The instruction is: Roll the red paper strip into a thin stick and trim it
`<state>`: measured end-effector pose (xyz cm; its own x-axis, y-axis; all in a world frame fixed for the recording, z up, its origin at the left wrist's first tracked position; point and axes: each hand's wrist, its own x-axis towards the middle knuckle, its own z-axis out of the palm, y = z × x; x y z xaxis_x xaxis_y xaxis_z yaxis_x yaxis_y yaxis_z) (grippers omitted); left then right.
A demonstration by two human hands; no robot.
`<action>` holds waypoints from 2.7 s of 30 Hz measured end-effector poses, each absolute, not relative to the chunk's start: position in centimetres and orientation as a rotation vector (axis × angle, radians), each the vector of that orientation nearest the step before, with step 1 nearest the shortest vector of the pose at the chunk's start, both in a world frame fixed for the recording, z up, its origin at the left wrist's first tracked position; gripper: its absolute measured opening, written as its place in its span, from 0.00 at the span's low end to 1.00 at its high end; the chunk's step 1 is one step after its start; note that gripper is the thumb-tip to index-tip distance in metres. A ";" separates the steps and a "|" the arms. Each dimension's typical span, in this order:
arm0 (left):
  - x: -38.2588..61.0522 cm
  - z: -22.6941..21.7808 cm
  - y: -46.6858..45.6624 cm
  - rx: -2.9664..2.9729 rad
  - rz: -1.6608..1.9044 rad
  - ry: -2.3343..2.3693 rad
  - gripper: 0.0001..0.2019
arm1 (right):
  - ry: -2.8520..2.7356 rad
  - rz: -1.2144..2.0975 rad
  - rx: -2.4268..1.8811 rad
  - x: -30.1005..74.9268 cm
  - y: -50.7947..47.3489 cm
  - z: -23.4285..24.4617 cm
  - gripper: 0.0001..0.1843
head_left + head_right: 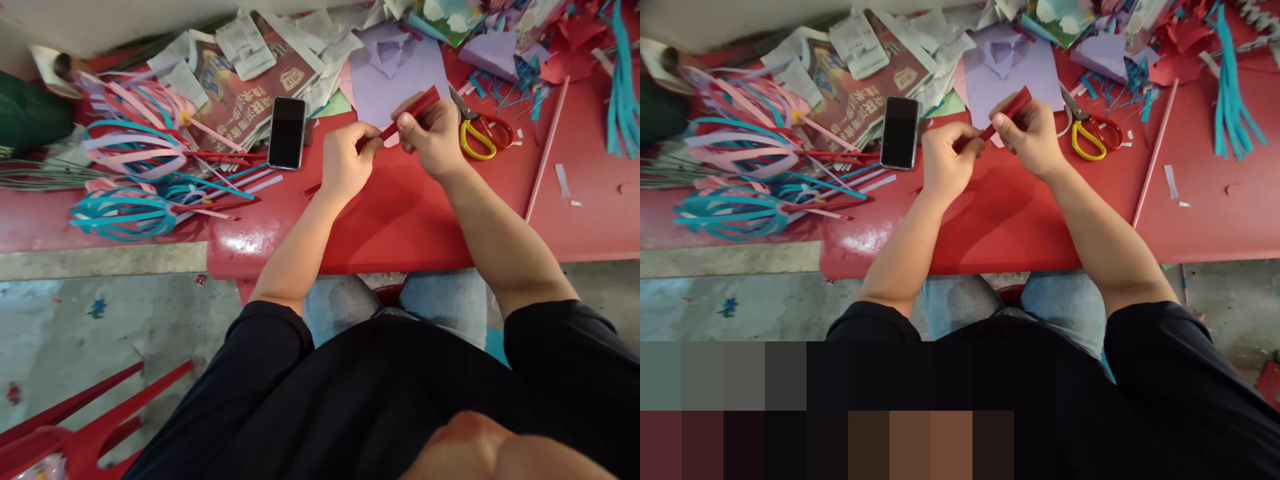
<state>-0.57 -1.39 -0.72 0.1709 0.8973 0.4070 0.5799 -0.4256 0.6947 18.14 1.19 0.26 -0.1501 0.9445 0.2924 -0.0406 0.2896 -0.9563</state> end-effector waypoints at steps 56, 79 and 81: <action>-1.2 -1.0 -1.0 2.154 1.140 1.239 0.12 | -1.455 1.108 -0.958 18.4 1.8 -0.5 0.26; -2.0 -0.6 -0.5 2.198 1.170 1.273 0.20 | -1.340 1.099 -0.856 19.5 2.3 0.1 0.22; -1.7 -0.4 -0.9 2.183 1.147 1.268 0.21 | -1.417 1.180 -0.880 18.5 1.7 0.0 0.21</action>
<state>-1.74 -0.85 -0.43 0.2653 0.8446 0.4650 0.5465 -0.5291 0.6491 18.52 1.65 -0.04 -0.1855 0.9489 0.2554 -0.0792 0.2446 -0.9664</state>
